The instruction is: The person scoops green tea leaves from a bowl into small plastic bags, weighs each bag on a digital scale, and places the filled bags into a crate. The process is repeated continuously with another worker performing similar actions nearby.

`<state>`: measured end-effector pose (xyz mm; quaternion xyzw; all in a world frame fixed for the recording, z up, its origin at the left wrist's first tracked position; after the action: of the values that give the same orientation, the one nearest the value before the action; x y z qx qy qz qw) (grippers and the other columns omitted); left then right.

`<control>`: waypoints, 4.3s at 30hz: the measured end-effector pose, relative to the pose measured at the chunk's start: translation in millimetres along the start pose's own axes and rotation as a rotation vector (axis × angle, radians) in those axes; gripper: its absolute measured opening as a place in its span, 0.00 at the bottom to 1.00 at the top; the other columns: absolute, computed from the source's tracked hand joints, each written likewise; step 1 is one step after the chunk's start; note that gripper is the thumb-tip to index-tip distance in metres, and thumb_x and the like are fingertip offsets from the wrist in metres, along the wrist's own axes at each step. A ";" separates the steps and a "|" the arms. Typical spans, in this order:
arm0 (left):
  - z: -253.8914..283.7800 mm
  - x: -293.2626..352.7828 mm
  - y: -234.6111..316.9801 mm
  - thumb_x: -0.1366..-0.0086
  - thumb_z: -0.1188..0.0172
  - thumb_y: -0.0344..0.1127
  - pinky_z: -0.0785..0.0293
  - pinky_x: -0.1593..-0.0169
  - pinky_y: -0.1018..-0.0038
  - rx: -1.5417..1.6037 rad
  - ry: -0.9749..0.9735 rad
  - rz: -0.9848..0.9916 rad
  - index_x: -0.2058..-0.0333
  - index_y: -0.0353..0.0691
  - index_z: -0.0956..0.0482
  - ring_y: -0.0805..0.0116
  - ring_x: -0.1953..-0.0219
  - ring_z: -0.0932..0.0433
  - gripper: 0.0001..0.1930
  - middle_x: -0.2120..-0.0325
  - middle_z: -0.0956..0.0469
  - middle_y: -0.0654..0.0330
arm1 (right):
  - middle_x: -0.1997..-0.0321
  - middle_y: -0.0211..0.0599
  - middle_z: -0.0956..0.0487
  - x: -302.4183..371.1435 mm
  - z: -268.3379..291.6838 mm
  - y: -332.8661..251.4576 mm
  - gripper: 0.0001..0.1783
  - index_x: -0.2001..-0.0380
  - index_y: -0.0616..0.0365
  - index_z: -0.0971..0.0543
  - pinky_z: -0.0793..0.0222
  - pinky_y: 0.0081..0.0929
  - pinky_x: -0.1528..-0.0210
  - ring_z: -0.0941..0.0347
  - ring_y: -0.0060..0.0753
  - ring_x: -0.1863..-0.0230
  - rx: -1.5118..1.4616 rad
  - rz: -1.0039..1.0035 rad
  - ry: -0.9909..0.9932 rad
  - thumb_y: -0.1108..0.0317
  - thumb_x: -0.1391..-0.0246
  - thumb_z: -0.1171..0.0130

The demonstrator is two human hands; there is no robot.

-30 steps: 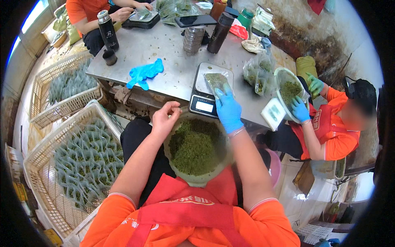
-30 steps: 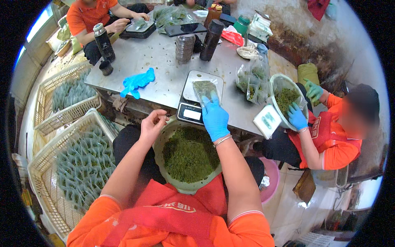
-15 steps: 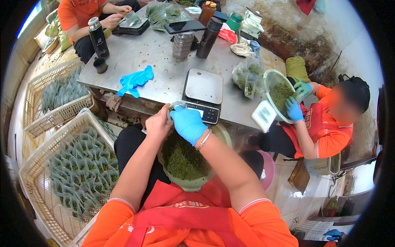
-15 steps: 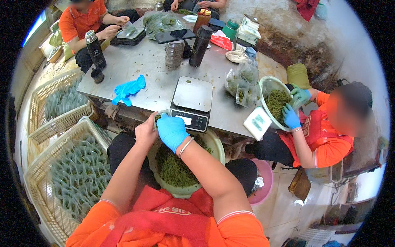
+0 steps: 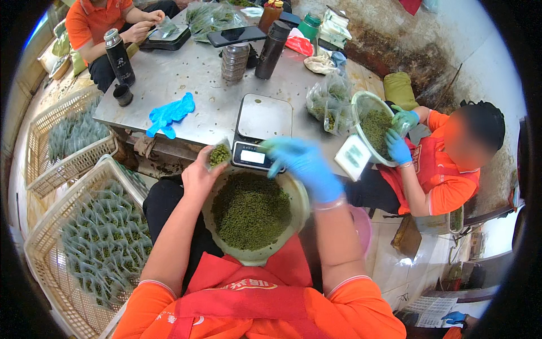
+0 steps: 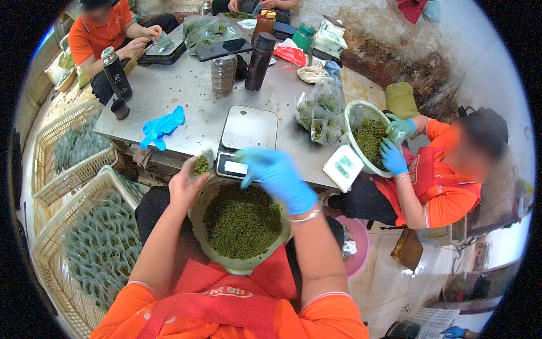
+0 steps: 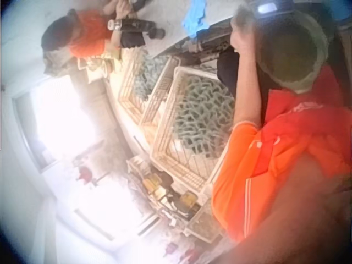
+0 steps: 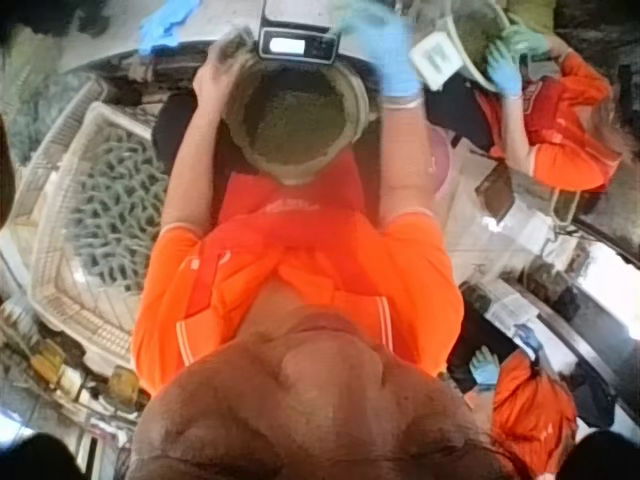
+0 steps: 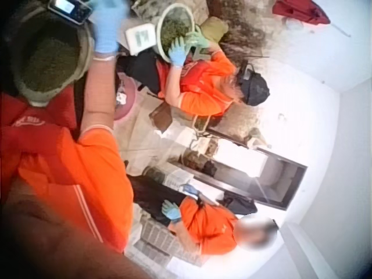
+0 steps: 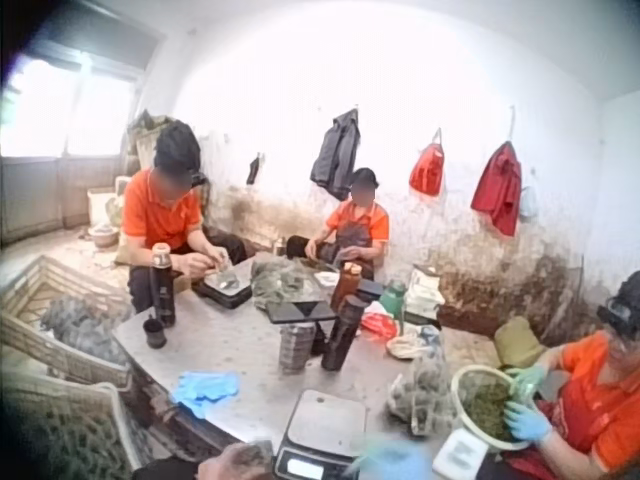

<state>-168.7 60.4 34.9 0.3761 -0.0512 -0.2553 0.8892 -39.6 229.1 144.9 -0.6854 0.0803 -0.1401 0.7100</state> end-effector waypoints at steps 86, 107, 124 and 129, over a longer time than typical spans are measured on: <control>21.8 73.3 44.8 0.46 0.41 0.27 0.26 0.59 0.72 0.213 -0.065 -0.430 0.64 0.41 0.21 0.64 0.65 0.21 0.09 0.68 0.20 0.59 | 0.68 0.41 0.22 120.1 -29.7 213.4 0.14 0.58 0.59 0.24 0.28 0.24 0.72 0.25 0.26 0.78 0.060 -0.350 0.213 0.71 0.51 0.43; -31.3 81.3 40.3 0.45 0.41 0.35 0.26 0.69 0.66 0.080 -0.262 -0.369 0.66 0.43 0.21 0.59 0.73 0.21 0.08 0.75 0.21 0.57 | 0.52 0.52 0.28 75.0 98.3 59.7 0.20 0.54 0.64 0.28 0.35 0.33 0.49 0.30 0.47 0.52 0.651 0.168 0.694 0.67 0.51 0.45; -32.1 72.1 45.5 0.45 0.43 0.35 0.28 0.68 0.64 0.148 -0.276 -0.414 0.67 0.43 0.22 0.55 0.73 0.23 0.07 0.78 0.23 0.54 | 0.63 0.47 0.21 28.0 182.1 -51.2 0.13 0.60 0.60 0.22 0.30 0.34 0.59 0.24 0.46 0.62 0.790 0.480 1.126 0.66 0.45 0.51; -29.7 72.0 42.7 0.44 0.43 0.35 0.28 0.68 0.64 0.139 -0.273 -0.413 0.67 0.42 0.22 0.55 0.73 0.23 0.07 0.79 0.23 0.53 | 0.57 0.44 0.23 7.2 81.1 -46.9 0.13 0.57 0.57 0.24 0.31 0.33 0.53 0.27 0.43 0.56 0.869 0.807 1.001 0.70 0.45 0.50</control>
<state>-80.3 69.0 36.2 0.4010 -0.1102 -0.4758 0.7751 -12.1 302.9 196.0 -0.1184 0.5729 -0.1827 0.7902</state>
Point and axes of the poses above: each hand's wrist, its own x-axis away from the middle knuckle, its own z-axis out of the back of the hand, y = z × x, the point moved 9 cm from there along -x, towards the middle knuckle
